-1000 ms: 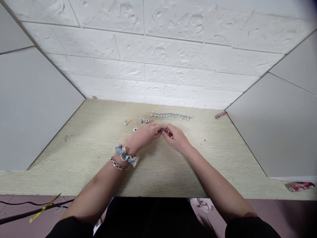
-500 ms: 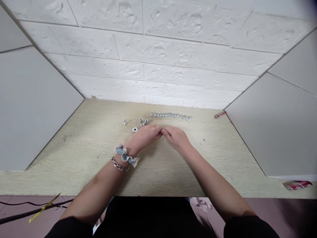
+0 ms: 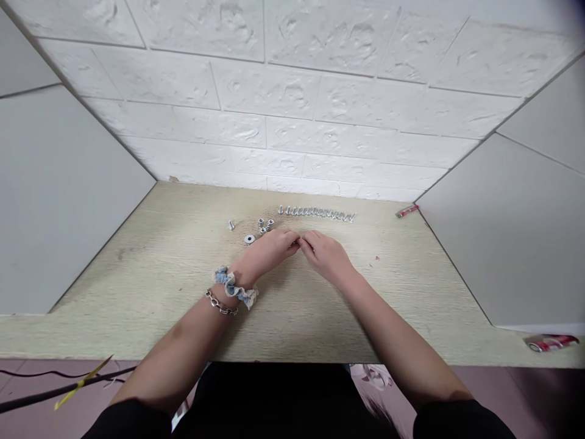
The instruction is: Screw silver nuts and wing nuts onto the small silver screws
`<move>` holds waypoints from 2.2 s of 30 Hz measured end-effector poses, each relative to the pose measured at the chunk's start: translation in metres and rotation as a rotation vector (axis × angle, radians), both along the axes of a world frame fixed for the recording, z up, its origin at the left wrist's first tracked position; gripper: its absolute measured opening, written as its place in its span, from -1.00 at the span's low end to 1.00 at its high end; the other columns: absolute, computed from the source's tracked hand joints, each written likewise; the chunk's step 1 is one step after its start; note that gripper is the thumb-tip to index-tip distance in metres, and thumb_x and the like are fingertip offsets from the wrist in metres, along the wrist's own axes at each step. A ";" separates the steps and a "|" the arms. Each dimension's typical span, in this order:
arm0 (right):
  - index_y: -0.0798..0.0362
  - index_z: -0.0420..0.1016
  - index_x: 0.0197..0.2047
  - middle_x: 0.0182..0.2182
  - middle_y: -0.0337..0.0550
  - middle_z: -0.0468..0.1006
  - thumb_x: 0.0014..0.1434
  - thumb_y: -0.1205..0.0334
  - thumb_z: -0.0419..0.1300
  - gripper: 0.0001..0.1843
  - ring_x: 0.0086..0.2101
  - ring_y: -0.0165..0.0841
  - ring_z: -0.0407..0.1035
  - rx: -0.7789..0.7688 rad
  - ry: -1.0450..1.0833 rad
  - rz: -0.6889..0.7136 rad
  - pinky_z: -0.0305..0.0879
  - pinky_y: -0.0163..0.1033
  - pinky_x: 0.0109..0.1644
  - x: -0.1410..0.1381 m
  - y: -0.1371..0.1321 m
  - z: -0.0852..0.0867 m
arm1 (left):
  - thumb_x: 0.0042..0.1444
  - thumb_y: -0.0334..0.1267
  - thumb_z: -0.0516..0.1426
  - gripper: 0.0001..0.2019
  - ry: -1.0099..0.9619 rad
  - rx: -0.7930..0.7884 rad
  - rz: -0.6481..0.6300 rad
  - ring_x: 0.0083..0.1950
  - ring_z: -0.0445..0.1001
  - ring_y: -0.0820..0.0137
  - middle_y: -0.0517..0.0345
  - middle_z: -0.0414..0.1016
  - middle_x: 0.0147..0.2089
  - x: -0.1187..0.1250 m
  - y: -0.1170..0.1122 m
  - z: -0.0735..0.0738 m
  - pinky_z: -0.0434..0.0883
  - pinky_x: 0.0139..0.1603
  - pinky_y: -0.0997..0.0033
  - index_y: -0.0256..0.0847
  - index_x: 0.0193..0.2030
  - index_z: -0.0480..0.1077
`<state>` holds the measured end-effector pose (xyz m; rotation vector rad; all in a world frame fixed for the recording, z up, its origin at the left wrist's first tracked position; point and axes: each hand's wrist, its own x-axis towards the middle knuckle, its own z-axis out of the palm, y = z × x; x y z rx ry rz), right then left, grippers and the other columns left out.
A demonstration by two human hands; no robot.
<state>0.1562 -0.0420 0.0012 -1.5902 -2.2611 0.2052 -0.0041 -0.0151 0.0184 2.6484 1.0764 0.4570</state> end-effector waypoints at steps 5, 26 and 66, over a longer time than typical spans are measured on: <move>0.02 0.30 -0.33 -0.38 -0.16 0.46 0.27 0.08 -0.14 -0.70 -0.39 -0.34 0.31 -0.068 0.021 -0.038 0.02 -0.28 -0.40 0.000 -0.001 0.002 | 0.20 -0.32 -0.01 -0.82 0.011 0.002 -0.005 -0.30 0.43 0.37 0.05 0.46 -0.33 0.000 -0.001 0.000 0.33 -0.28 0.41 -0.31 -0.29 0.39; 0.03 0.32 -0.37 -0.39 -0.15 0.44 0.27 0.15 -0.14 -0.70 -0.37 -0.35 0.30 -0.017 0.022 -0.057 0.05 -0.27 -0.38 -0.003 -0.001 -0.001 | 0.12 -0.42 0.04 -0.89 -0.143 -0.049 -0.014 -0.23 0.43 0.38 0.03 0.47 -0.26 0.004 -0.002 -0.003 0.35 -0.17 0.37 -0.31 -0.28 0.38; 0.06 0.36 -0.52 -0.43 -0.14 0.55 0.14 0.03 0.02 -0.66 -0.42 -0.39 0.40 -0.607 1.707 -0.216 0.33 -0.30 -0.30 0.004 0.011 0.000 | 0.12 -0.20 0.11 -0.84 -0.413 -0.154 0.177 -0.36 0.38 0.47 0.18 0.50 -0.35 0.004 -0.002 -0.004 0.31 -0.27 0.45 -0.20 -0.26 0.47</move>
